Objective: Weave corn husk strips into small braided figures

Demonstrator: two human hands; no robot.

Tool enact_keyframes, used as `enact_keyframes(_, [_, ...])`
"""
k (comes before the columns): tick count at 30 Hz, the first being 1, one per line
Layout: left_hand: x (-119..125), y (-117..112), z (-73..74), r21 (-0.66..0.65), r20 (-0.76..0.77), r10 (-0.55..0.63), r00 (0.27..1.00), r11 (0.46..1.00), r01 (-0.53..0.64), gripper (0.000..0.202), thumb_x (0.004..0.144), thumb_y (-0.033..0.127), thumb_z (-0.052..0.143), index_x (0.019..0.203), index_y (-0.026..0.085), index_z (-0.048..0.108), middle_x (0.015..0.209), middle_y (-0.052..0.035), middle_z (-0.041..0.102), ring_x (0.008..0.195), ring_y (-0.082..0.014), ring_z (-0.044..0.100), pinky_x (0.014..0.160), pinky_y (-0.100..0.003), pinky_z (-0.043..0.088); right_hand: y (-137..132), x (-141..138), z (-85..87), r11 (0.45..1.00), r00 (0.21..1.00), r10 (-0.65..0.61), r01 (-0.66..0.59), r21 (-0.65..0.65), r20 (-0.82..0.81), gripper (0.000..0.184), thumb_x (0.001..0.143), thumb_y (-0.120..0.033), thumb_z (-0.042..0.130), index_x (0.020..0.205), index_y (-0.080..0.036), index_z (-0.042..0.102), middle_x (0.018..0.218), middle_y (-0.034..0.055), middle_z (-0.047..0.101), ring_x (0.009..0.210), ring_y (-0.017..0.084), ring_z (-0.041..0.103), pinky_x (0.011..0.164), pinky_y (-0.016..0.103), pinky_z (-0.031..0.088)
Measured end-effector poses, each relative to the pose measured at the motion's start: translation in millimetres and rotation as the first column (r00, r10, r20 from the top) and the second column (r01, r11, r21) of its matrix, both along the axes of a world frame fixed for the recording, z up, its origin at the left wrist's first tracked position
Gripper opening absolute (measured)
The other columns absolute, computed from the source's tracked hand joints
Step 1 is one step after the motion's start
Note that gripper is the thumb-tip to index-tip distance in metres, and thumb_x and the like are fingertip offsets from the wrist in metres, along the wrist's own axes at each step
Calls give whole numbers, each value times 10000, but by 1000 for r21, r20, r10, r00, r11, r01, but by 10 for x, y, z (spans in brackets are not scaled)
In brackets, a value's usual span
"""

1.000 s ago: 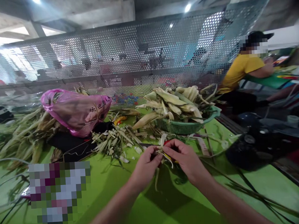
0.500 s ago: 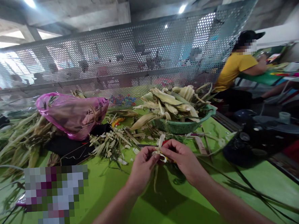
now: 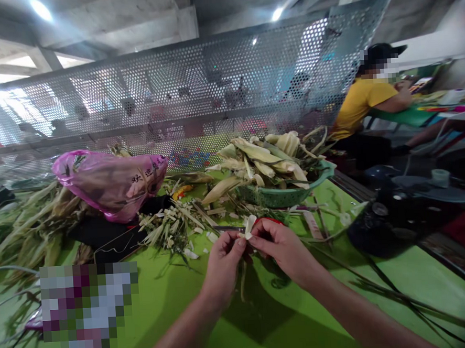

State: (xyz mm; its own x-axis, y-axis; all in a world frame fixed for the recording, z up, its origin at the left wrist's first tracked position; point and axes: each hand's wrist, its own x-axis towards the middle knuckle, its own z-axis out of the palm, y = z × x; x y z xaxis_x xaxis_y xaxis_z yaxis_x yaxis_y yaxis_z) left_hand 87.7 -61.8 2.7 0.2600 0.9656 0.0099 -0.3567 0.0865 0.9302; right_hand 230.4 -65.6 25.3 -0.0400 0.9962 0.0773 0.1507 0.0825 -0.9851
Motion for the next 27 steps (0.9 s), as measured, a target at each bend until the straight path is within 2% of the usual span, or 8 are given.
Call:
enact_keyframes(3, [-4, -2, 7, -19, -11, 10, 1000, 1000, -10, 276, 772, 414, 668, 818, 155, 585, 694, 25, 526, 628, -88, 477, 604, -204, 398, -25, -1, 11, 999, 996, -15, 12, 30, 88, 205, 775, -378, 638, 706, -204, 555, 596, -34, 518, 526, 125, 443, 506, 260, 357])
enact_keyframes(8, [-10, 2, 10, -52, -18, 39, 999, 998, -40, 258, 754, 393, 677, 803, 169, 559, 701, 34, 513, 616, -80, 459, 600, -199, 373, -33, 7, -49, 986, 971, -51, 12, 165, 232, 133, 807, -336, 622, 751, -216, 611, 729, 17, 642, 693, 186, 567, 643, 293, 439])
enact_keyframes(11, [-2, 7, 3, -97, 23, 68, 997, 993, -65, 226, 753, 355, 671, 798, 171, 547, 688, 40, 501, 610, -74, 439, 592, -192, 354, -8, 10, -57, 990, 981, -56, 31, 140, 185, 128, 776, -339, 661, 783, -216, 625, 738, 15, 653, 703, 186, 579, 656, 289, 452])
enact_keyframes(16, [21, -5, -20, -132, 64, 60, 996, 990, -51, 188, 767, 311, 654, 780, 171, 530, 660, 44, 484, 605, -73, 426, 590, -188, 340, 7, 24, 57, 999, 1000, -10, 10, 49, 18, 221, 742, -386, 696, 830, -203, 608, 729, 4, 611, 650, 156, 540, 573, 260, 432])
enact_keyframes(22, [10, -12, 1, -105, 29, -8, 1000, 994, 11, 200, 738, 318, 677, 767, 167, 550, 671, 31, 519, 622, -83, 459, 597, -196, 362, -19, 21, 55, 996, 996, -35, 29, 82, 77, 177, 790, -370, 649, 773, -196, 622, 647, -23, 545, 565, 124, 445, 524, 245, 357])
enact_keyframes(27, [-5, 17, 8, -153, 68, -23, 997, 988, 33, 238, 674, 294, 735, 763, 161, 559, 668, 34, 529, 609, -76, 464, 603, -196, 375, -5, 16, -7, 994, 993, -37, 26, 103, 112, 184, 808, -371, 637, 802, -188, 619, 681, -10, 565, 583, 127, 452, 537, 243, 373])
